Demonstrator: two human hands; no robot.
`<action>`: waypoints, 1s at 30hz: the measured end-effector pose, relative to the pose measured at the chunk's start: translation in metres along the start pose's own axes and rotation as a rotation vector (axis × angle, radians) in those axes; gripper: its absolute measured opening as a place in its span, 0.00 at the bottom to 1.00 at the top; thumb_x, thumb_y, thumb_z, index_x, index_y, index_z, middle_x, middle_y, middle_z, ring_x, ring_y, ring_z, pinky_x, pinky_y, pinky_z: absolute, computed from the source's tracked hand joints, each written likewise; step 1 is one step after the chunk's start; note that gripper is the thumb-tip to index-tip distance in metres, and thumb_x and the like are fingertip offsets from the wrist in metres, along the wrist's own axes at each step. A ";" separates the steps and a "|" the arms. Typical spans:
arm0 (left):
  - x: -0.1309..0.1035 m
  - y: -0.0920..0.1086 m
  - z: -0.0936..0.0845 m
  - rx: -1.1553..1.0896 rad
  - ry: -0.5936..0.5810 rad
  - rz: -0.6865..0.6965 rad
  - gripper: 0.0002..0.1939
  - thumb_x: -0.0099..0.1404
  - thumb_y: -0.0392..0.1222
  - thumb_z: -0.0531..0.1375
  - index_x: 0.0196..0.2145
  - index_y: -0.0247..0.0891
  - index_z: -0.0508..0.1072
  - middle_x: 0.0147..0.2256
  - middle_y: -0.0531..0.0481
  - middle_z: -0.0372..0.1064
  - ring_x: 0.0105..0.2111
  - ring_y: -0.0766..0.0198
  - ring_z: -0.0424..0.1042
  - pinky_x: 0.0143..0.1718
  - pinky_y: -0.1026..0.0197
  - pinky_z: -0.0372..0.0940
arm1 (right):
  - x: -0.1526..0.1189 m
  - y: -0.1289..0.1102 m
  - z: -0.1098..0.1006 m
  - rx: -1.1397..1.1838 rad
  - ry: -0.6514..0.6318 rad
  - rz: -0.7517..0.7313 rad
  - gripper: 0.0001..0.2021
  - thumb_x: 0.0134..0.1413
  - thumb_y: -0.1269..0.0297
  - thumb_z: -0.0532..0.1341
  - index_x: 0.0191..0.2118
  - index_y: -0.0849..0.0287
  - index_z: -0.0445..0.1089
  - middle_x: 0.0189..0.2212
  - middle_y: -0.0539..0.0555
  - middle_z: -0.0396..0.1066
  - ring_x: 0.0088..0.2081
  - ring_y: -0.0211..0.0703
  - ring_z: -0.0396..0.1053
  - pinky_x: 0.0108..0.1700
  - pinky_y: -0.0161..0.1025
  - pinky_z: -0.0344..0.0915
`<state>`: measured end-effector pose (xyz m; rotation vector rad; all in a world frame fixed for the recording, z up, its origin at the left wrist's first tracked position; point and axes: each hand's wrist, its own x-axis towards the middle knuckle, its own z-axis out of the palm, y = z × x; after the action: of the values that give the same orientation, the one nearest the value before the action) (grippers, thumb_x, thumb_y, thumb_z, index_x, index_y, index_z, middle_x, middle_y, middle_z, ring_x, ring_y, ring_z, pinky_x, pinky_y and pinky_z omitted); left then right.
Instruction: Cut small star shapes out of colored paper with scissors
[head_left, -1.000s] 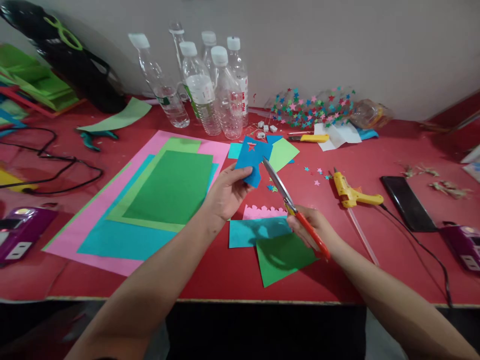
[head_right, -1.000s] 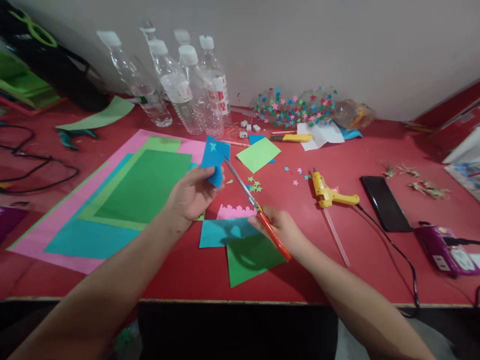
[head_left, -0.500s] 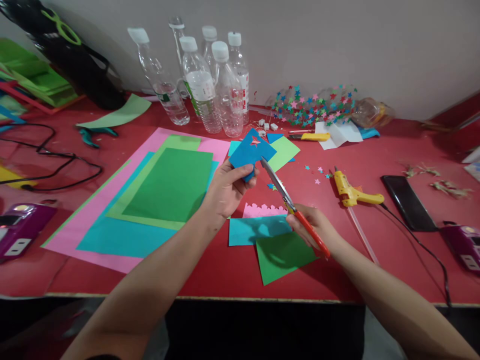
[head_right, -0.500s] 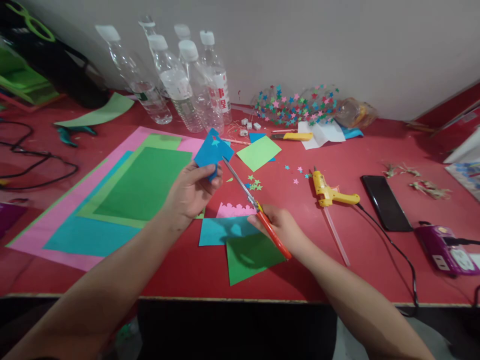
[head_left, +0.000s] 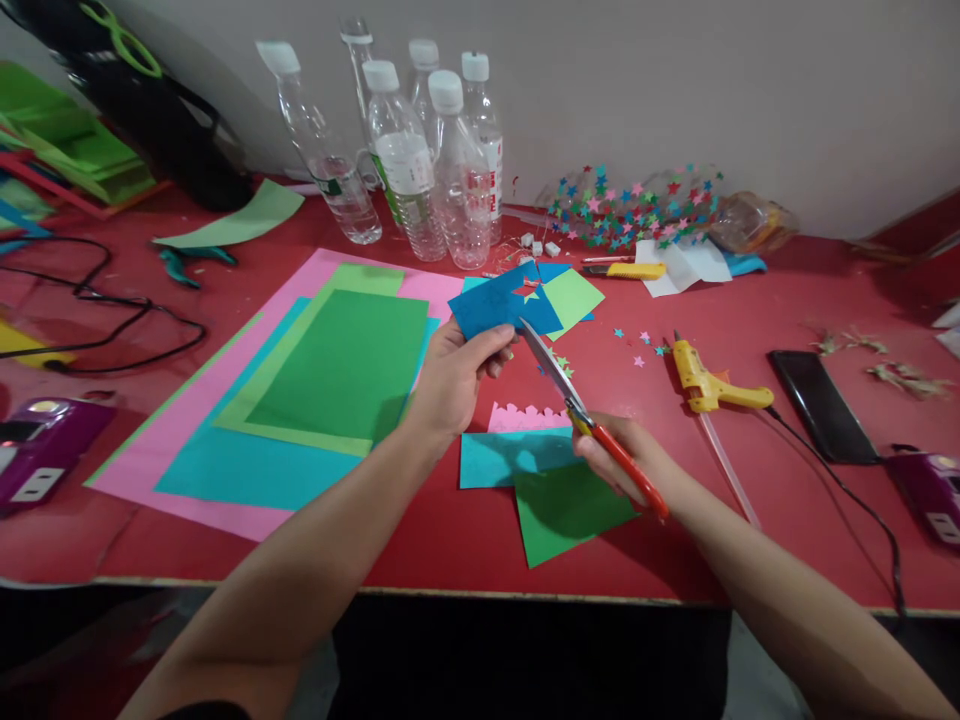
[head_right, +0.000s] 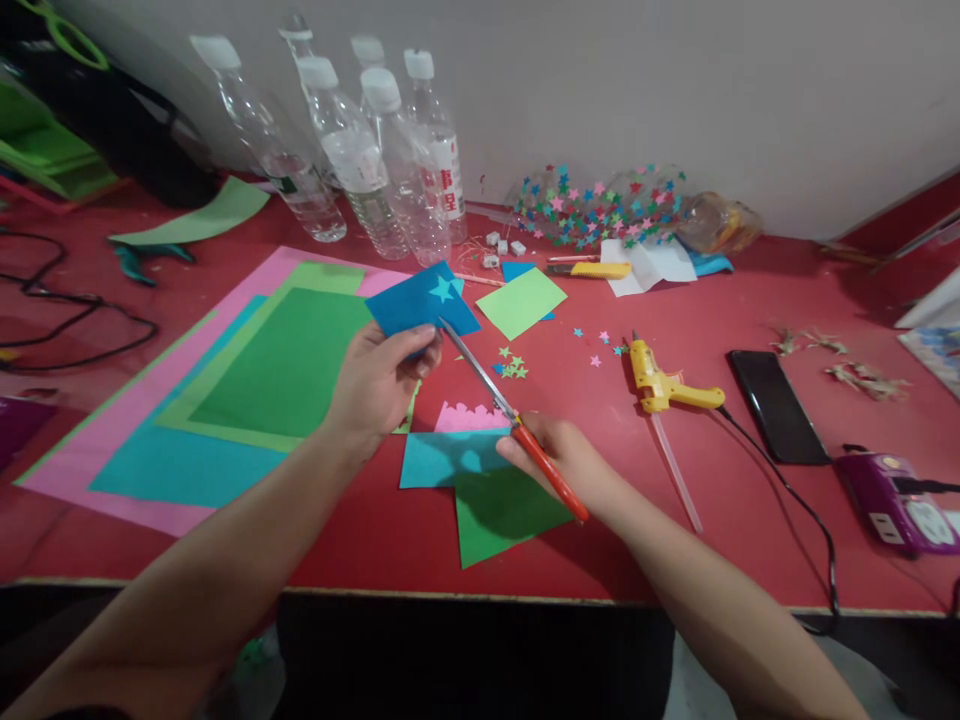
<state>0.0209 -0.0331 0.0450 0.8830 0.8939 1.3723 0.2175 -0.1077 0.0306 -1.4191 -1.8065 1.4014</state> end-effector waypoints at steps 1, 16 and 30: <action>0.000 0.000 0.000 -0.005 -0.002 -0.003 0.04 0.49 0.37 0.64 0.22 0.36 0.72 0.20 0.55 0.69 0.18 0.75 0.62 0.19 0.70 0.56 | 0.000 0.000 0.000 0.003 -0.002 0.006 0.19 0.57 0.46 0.54 0.27 0.57 0.57 0.14 0.42 0.52 0.16 0.32 0.52 0.20 0.33 0.47; -0.001 0.002 0.003 -0.031 -0.017 -0.028 0.05 0.49 0.37 0.64 0.20 0.36 0.70 0.20 0.55 0.67 0.19 0.75 0.62 0.19 0.69 0.56 | -0.002 -0.001 0.001 0.009 0.014 0.039 0.23 0.56 0.40 0.52 0.25 0.55 0.53 0.13 0.43 0.52 0.15 0.32 0.51 0.18 0.34 0.45; -0.001 0.001 0.001 0.025 -0.079 -0.058 0.07 0.51 0.38 0.63 0.19 0.36 0.69 0.18 0.55 0.64 0.18 0.75 0.58 0.18 0.68 0.52 | -0.001 0.002 0.003 0.042 0.007 0.017 0.24 0.56 0.38 0.51 0.26 0.55 0.53 0.13 0.43 0.53 0.14 0.31 0.50 0.17 0.34 0.44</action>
<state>0.0210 -0.0337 0.0462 0.9171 0.8711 1.2707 0.2168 -0.1102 0.0278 -1.4192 -1.7542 1.4321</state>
